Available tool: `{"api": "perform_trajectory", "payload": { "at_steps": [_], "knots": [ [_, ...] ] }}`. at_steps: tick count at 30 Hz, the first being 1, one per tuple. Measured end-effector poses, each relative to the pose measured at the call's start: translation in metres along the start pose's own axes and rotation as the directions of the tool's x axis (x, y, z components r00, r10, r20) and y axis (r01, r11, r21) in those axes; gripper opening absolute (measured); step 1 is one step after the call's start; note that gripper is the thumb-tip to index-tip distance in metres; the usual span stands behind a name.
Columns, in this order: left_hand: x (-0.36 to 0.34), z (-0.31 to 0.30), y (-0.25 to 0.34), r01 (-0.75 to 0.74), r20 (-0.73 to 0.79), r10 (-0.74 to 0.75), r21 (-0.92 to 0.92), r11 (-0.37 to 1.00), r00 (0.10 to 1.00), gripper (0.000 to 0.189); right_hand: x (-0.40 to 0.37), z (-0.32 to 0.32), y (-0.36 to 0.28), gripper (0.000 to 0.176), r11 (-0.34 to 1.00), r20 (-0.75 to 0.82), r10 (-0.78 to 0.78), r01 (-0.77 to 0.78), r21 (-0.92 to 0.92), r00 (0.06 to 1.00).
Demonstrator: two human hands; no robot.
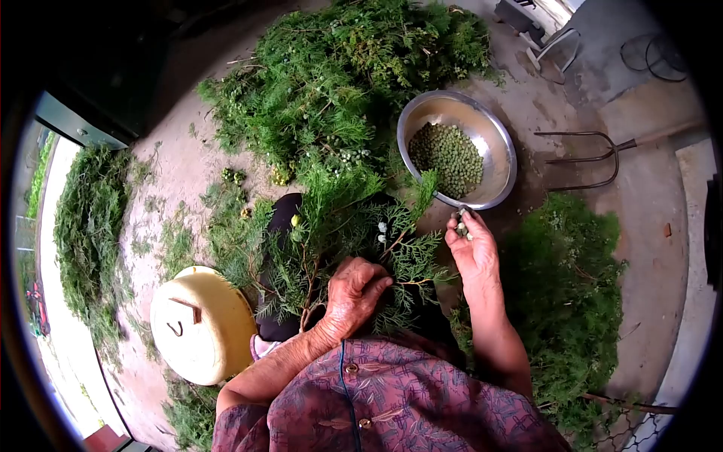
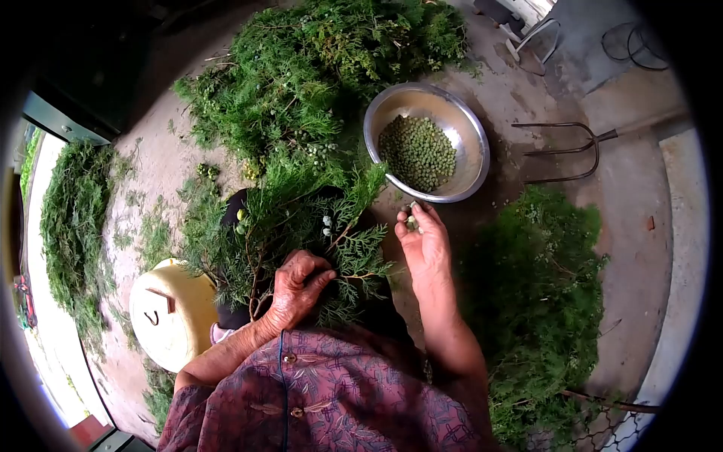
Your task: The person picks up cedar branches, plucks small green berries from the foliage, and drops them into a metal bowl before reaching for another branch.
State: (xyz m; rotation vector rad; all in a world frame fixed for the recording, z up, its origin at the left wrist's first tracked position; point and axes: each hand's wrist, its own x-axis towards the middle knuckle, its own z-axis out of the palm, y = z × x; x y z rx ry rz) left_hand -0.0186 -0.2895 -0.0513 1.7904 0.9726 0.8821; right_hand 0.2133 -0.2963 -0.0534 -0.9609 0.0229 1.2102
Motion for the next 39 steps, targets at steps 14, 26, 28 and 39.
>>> {"api": "perform_trajectory", "payload": {
  "at_steps": [14,26,28,39],
  "knots": [
    [-0.003,0.001,0.004,-0.195,0.150,0.141,0.456,0.869,0.979,0.051,0.115,0.001,-0.114,0.084,0.958,-0.008,-0.213,0.210,0.196,0.977],
    [0.000,0.002,0.001,-0.333,0.188,0.275,0.500,0.799,0.943,0.046,-0.019,0.087,-0.010,0.014,0.518,0.596,-0.027,0.521,-0.679,0.803],
    [0.000,0.002,0.000,-0.335,0.185,0.279,0.496,0.801,0.942,0.046,-0.024,0.089,0.010,0.021,0.080,0.842,0.018,0.839,-0.539,0.539],
    [-0.002,0.002,-0.004,-0.323,0.166,0.277,0.497,0.806,0.946,0.044,-0.001,0.070,0.026,0.009,0.055,0.860,0.052,0.858,-0.511,0.508]
  ]
}}
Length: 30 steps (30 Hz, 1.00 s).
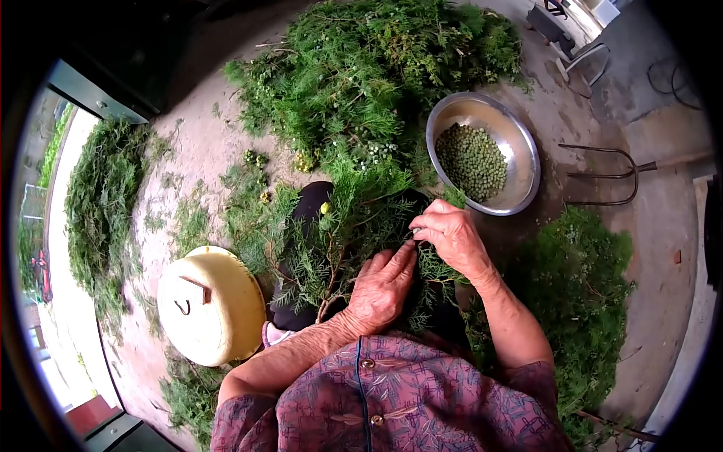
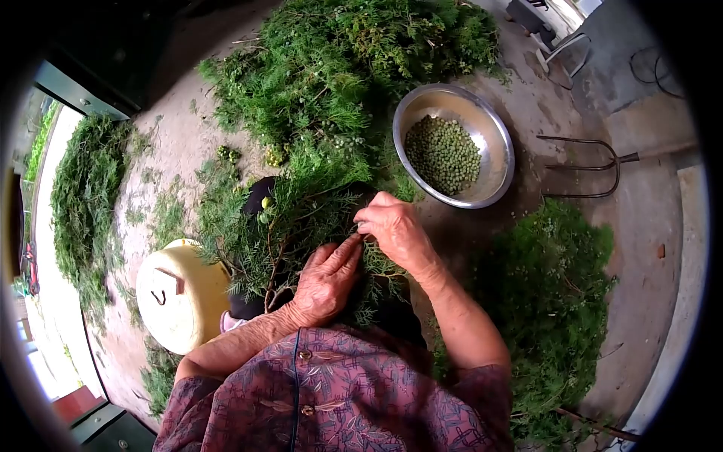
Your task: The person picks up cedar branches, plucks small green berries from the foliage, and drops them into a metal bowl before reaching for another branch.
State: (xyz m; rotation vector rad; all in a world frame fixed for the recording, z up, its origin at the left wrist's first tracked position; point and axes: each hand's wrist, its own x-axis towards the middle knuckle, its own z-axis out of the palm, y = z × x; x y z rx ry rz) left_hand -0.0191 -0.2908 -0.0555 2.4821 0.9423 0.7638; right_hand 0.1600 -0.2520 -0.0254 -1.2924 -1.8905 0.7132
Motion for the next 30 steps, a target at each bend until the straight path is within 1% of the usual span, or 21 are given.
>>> {"api": "perform_trajectory", "payload": {
  "at_steps": [1,2,3,4,6,9,12,13,14,15,16,18,20,21,23,24,25,27,28,29,30],
  "knots": [
    [0.001,0.000,0.000,-0.007,-0.006,0.007,0.010,1.000,1.000,0.044,-0.002,0.001,0.003,0.009,0.956,-0.033,0.220,-0.209,0.204,0.975],
    [0.002,-0.001,0.000,0.002,-0.002,-0.002,0.010,1.000,1.000,0.044,-0.004,0.000,0.006,0.010,0.831,-0.021,0.430,-0.387,0.401,0.902],
    [0.001,-0.002,0.002,0.010,0.002,-0.010,0.010,1.000,1.000,0.044,-0.005,-0.006,0.013,0.012,0.556,0.064,0.625,-0.502,0.662,0.778],
    [0.002,-0.003,0.003,0.016,0.006,-0.016,0.011,1.000,1.000,0.044,-0.004,-0.009,0.017,0.013,0.550,0.028,0.594,-0.431,0.715,0.804],
    [0.001,-0.002,0.002,0.014,0.019,-0.014,0.019,1.000,1.000,0.044,-0.002,-0.015,0.016,0.014,0.364,0.067,0.655,-0.393,0.844,0.752],
    [0.001,-0.002,0.003,0.022,0.043,-0.022,0.004,1.000,0.999,0.046,0.000,-0.028,0.014,0.014,0.221,0.127,0.641,-0.341,0.914,0.757],
    [0.005,-0.011,0.007,0.033,0.086,-0.033,-0.003,0.999,0.996,0.042,0.003,-0.041,0.021,0.014,0.201,0.083,0.681,-0.296,0.934,0.728],
    [0.005,-0.013,0.008,0.028,0.115,-0.030,0.012,1.000,0.993,0.042,0.005,-0.049,0.031,0.012,0.188,0.032,0.670,-0.211,0.959,0.742],
    [0.004,-0.013,0.009,0.029,0.120,-0.031,0.021,0.999,0.992,0.042,0.007,-0.057,0.049,0.019,0.068,-0.042,0.701,-0.008,0.998,0.712],
    [0.003,-0.014,0.009,0.028,0.120,-0.030,0.026,0.999,0.992,0.042,0.016,-0.070,0.046,0.028,0.066,-0.149,0.734,0.148,0.987,0.662],
    [0.002,-0.015,0.010,0.025,0.120,-0.028,0.031,0.999,0.992,0.042,0.021,-0.081,0.044,0.034,-0.024,-0.188,0.732,0.300,0.954,0.655],
    [0.003,-0.017,0.011,0.018,0.105,-0.022,0.033,0.999,0.994,0.041,0.021,-0.091,0.059,0.033,-0.115,-0.154,0.768,0.370,0.922,0.622],
    [0.003,-0.024,0.013,-0.048,0.067,0.046,0.031,0.998,0.997,0.041,0.023,-0.076,0.050,0.029,0.009,-0.149,0.756,0.217,0.976,0.638],
    [0.006,-0.028,0.013,-0.109,-0.045,0.109,0.002,0.994,0.993,0.040,0.023,-0.062,0.040,0.025,0.187,-0.200,0.606,0.107,0.977,0.770],
    [0.012,-0.056,0.020,-0.089,-0.165,0.097,0.054,0.995,0.982,0.036,0.033,-0.038,-0.008,0.022,0.260,-0.073,0.489,-0.065,0.963,0.869],
    [0.015,-0.069,0.021,-0.077,-0.223,0.093,0.077,0.994,0.970,0.035,0.035,-0.025,-0.024,0.021,0.288,-0.026,0.493,-0.135,0.948,0.869],
    [0.018,-0.077,0.017,0.004,-0.395,0.035,0.097,0.995,0.918,0.027,0.034,-0.013,-0.032,0.021,0.332,-0.009,0.496,-0.180,0.926,0.868],
    [0.014,-0.094,0.002,0.259,-0.524,-0.219,0.004,0.966,0.823,0.019,0.029,0.002,-0.042,0.021,0.392,0.025,0.501,-0.253,0.884,0.865],
    [0.011,-0.102,-0.006,0.365,-0.510,-0.360,-0.096,0.926,0.781,0.016,0.027,0.007,-0.044,0.021,0.411,0.046,0.497,-0.282,0.867,0.867],
    [0.010,-0.108,-0.014,0.442,-0.439,-0.435,-0.093,0.892,0.786,0.016,0.028,0.013,-0.048,0.018,0.496,0.017,0.466,-0.277,0.823,0.884],
    [0.009,-0.113,-0.020,0.516,-0.366,-0.508,-0.086,0.853,0.780,0.017,0.028,0.018,-0.051,0.017,0.659,0.002,0.421,-0.307,0.686,0.907]
  ]
}}
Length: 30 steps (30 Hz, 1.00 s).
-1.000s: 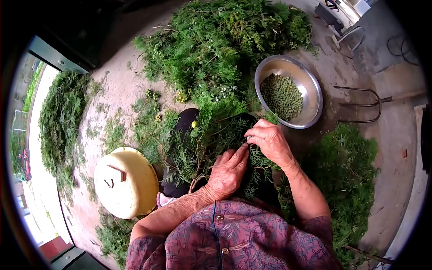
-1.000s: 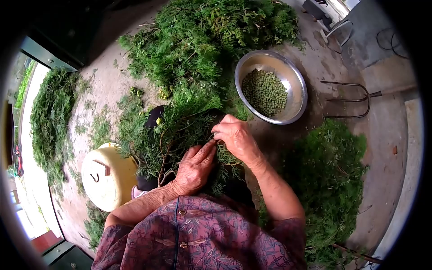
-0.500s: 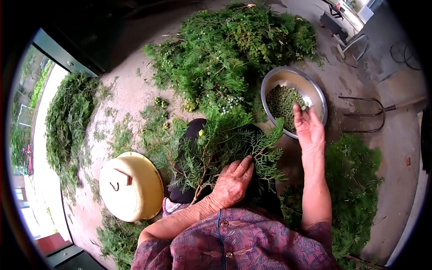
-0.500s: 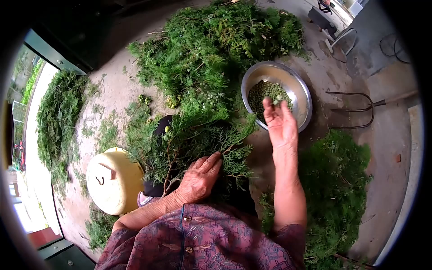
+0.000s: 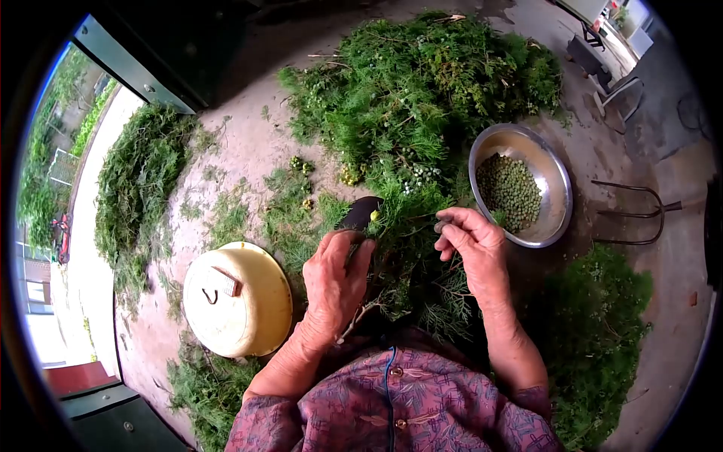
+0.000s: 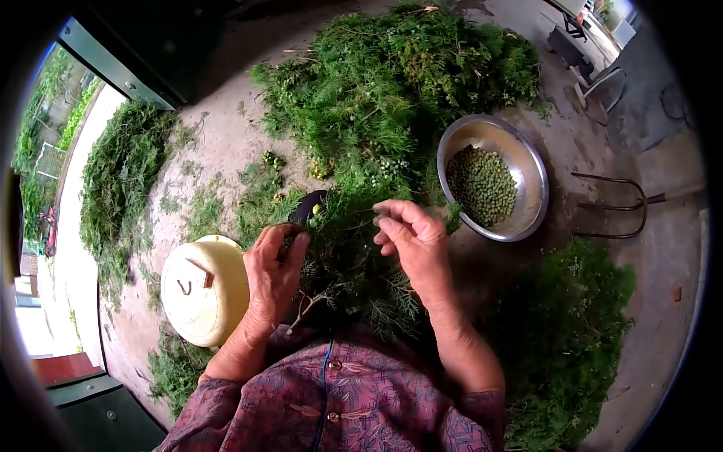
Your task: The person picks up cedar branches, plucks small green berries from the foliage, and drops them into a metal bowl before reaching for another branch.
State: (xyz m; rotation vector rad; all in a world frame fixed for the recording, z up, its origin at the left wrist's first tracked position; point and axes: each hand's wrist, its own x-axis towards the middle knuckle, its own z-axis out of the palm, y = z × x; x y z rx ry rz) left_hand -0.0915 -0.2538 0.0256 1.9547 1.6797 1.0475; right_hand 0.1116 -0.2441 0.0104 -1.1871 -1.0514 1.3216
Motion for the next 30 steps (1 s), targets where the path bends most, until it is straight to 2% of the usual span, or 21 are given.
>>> {"api": "perform_trajectory", "payload": {
  "at_steps": [1,2,3,4,6,8,9,10,11,12,13,16,20,21,22,24,26,30],
  "knots": [
    [0.001,-0.001,-0.005,0.135,0.133,-0.135,0.002,0.991,0.982,0.018,0.000,0.007,-0.002,0.018,0.991,0.040,-0.052,0.056,-0.119,0.998],
    [-0.001,0.000,-0.007,0.136,0.147,-0.128,-0.042,0.990,0.981,0.018,0.000,0.014,-0.004,0.019,0.966,0.085,-0.098,0.116,-0.233,0.992],
    [-0.004,0.003,-0.006,0.137,0.162,-0.122,-0.085,0.987,0.979,0.018,0.000,0.021,-0.003,0.023,0.917,0.142,-0.231,0.264,-0.298,0.963],
    [-0.007,0.006,-0.007,0.140,0.176,-0.116,-0.129,0.982,0.977,0.019,0.003,0.028,0.001,0.027,0.800,0.211,-0.381,0.435,-0.414,0.900],
    [-0.011,0.011,-0.009,0.090,0.170,-0.060,-0.175,0.980,0.984,0.018,0.002,0.038,0.003,0.029,0.584,0.324,-0.454,0.552,-0.596,0.830],
    [-0.012,0.010,-0.009,0.069,0.198,-0.023,-0.229,0.971,0.980,0.017,-0.001,0.039,0.007,0.025,0.522,0.309,-0.463,0.537,-0.663,0.831],
    [-0.013,0.012,-0.012,0.044,0.156,-0.001,-0.273,0.961,0.988,0.016,-0.003,0.036,0.007,0.025,0.481,0.311,-0.473,0.537,-0.693,0.825],
    [-0.012,0.010,-0.012,0.176,0.213,-0.111,-0.319,0.931,0.971,0.016,-0.004,0.035,0.007,0.025,0.439,0.313,-0.483,0.535,-0.722,0.818],
    [-0.011,0.006,-0.011,0.308,0.274,-0.217,-0.355,0.882,0.937,0.017,-0.005,0.034,0.000,0.021,0.281,0.378,-0.537,0.583,-0.762,0.754],
    [-0.010,0.004,-0.010,0.436,0.342,-0.314,-0.380,0.816,0.886,0.018,-0.008,0.034,-0.002,0.020,0.283,0.404,-0.518,0.597,-0.751,0.754],
    [-0.009,0.006,-0.009,0.527,0.391,-0.365,-0.487,0.697,0.845,0.023,-0.013,0.033,-0.003,0.019,0.284,0.427,-0.499,0.608,-0.741,0.754],
    [-0.002,0.005,-0.006,0.566,0.460,-0.370,-0.425,0.707,0.807,0.022,-0.026,0.034,0.002,0.015,0.215,0.496,-0.486,0.648,-0.731,0.720],
    [-0.001,0.016,-0.012,0.503,0.397,-0.335,-0.473,0.723,0.854,0.017,-0.045,0.044,0.005,0.012,0.200,0.597,-0.424,0.714,-0.671,0.681],
    [-0.001,0.018,-0.013,0.539,0.405,-0.370,-0.479,0.693,0.836,0.014,-0.051,0.048,0.009,0.010,0.220,0.631,-0.387,0.732,-0.645,0.672],
    [0.000,0.017,-0.011,0.599,0.421,-0.426,-0.544,0.588,0.801,0.011,-0.057,0.052,0.013,0.009,0.240,0.664,-0.351,0.749,-0.617,0.660],
    [0.000,0.015,-0.015,0.654,0.497,-0.427,-0.614,0.442,0.755,0.011,-0.061,0.053,0.025,0.006,0.282,0.687,-0.327,0.761,-0.585,0.649],
    [0.000,0.013,-0.010,0.638,0.486,-0.414,-0.600,0.482,0.770,0.011,-0.062,0.052,0.033,0.006,0.359,0.689,-0.315,0.754,-0.550,0.652],
    [-0.005,0.015,-0.017,0.578,0.496,-0.333,-0.502,0.643,0.802,0.011,-0.063,0.054,0.028,0.007,0.326,0.681,-0.339,0.760,-0.563,0.650]
  ]
}}
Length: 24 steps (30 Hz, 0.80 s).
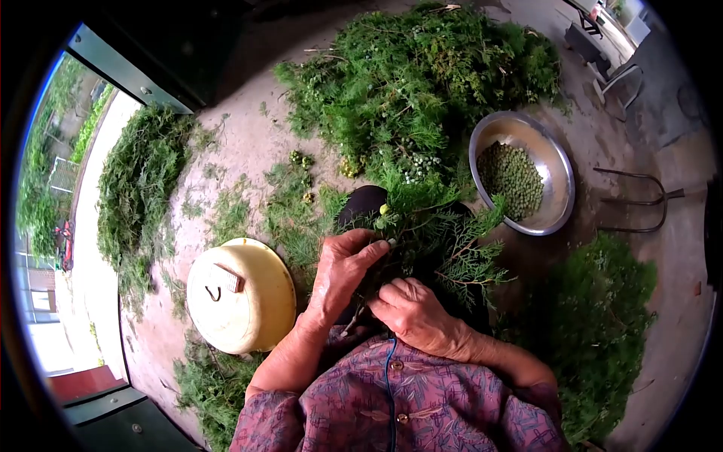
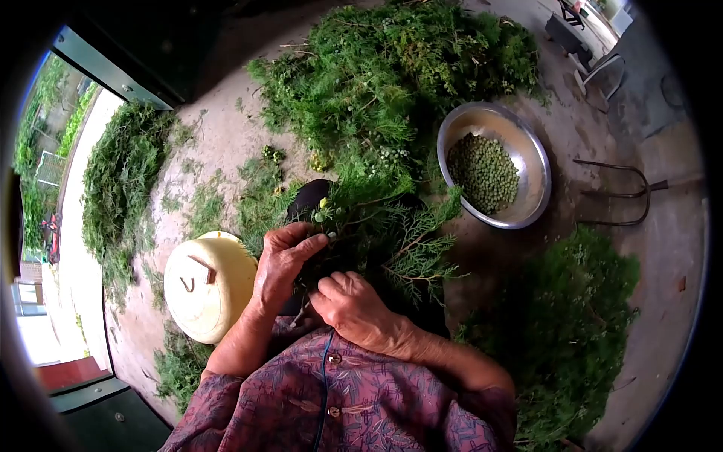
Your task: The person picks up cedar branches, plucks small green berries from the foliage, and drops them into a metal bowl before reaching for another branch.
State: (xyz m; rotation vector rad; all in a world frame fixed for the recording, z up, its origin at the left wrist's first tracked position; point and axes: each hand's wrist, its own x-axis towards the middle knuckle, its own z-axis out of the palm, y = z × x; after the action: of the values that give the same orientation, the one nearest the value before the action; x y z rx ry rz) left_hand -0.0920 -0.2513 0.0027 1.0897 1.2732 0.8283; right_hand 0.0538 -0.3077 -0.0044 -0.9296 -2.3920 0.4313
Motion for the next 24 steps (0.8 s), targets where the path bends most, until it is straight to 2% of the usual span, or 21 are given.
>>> {"api": "perform_trajectory", "payload": {
  "at_steps": [3,4,6,8,10,14,18,19,22,24],
  "knots": [
    [-0.004,0.002,0.009,0.037,-0.012,-0.038,-0.094,0.995,0.999,0.007,0.007,-0.015,-0.001,0.017,0.977,-0.011,0.070,-0.066,0.205,0.998],
    [-0.006,0.001,0.008,0.055,-0.007,-0.056,-0.141,0.988,0.998,0.006,0.006,-0.018,0.002,0.024,0.948,-0.066,0.152,-0.127,0.291,0.986],
    [-0.008,-0.001,0.008,0.056,0.001,-0.057,-0.195,0.979,0.998,0.007,0.009,-0.027,0.002,0.017,0.880,-0.254,0.383,-0.267,0.393,0.888],
    [-0.012,0.002,0.009,0.036,-0.010,-0.041,-0.310,0.950,0.999,0.008,0.013,-0.034,0.014,0.015,0.858,-0.384,0.460,-0.290,0.423,0.800],
    [-0.014,0.006,0.006,0.041,-0.034,-0.059,-0.389,0.920,0.998,0.010,0.016,-0.035,0.026,0.017,0.842,-0.396,0.487,-0.299,0.448,0.778],
    [-0.015,0.010,0.002,0.003,-0.067,-0.037,-0.442,0.897,0.997,0.012,0.022,-0.033,0.032,0.021,0.708,-0.237,0.613,-0.390,0.589,0.754],
    [-0.014,0.008,-0.003,-0.010,-0.057,-0.018,-0.466,0.885,0.998,0.013,0.030,-0.024,0.035,0.033,0.871,-0.342,0.367,-0.189,0.454,0.865],
    [-0.014,0.009,-0.004,-0.018,-0.060,-0.011,-0.471,0.882,0.998,0.014,0.030,-0.022,0.036,0.034,0.868,-0.319,0.363,-0.193,0.458,0.876],
    [-0.013,0.011,-0.006,-0.058,-0.076,0.024,-0.485,0.873,0.997,0.016,0.029,-0.019,0.027,0.033,0.774,-0.255,0.527,-0.333,0.539,0.811],
    [-0.012,0.013,-0.007,-0.098,-0.091,0.060,-0.494,0.864,0.994,0.018,0.027,-0.016,0.028,0.033,0.847,-0.323,0.447,-0.278,0.454,0.834]
  ]
}}
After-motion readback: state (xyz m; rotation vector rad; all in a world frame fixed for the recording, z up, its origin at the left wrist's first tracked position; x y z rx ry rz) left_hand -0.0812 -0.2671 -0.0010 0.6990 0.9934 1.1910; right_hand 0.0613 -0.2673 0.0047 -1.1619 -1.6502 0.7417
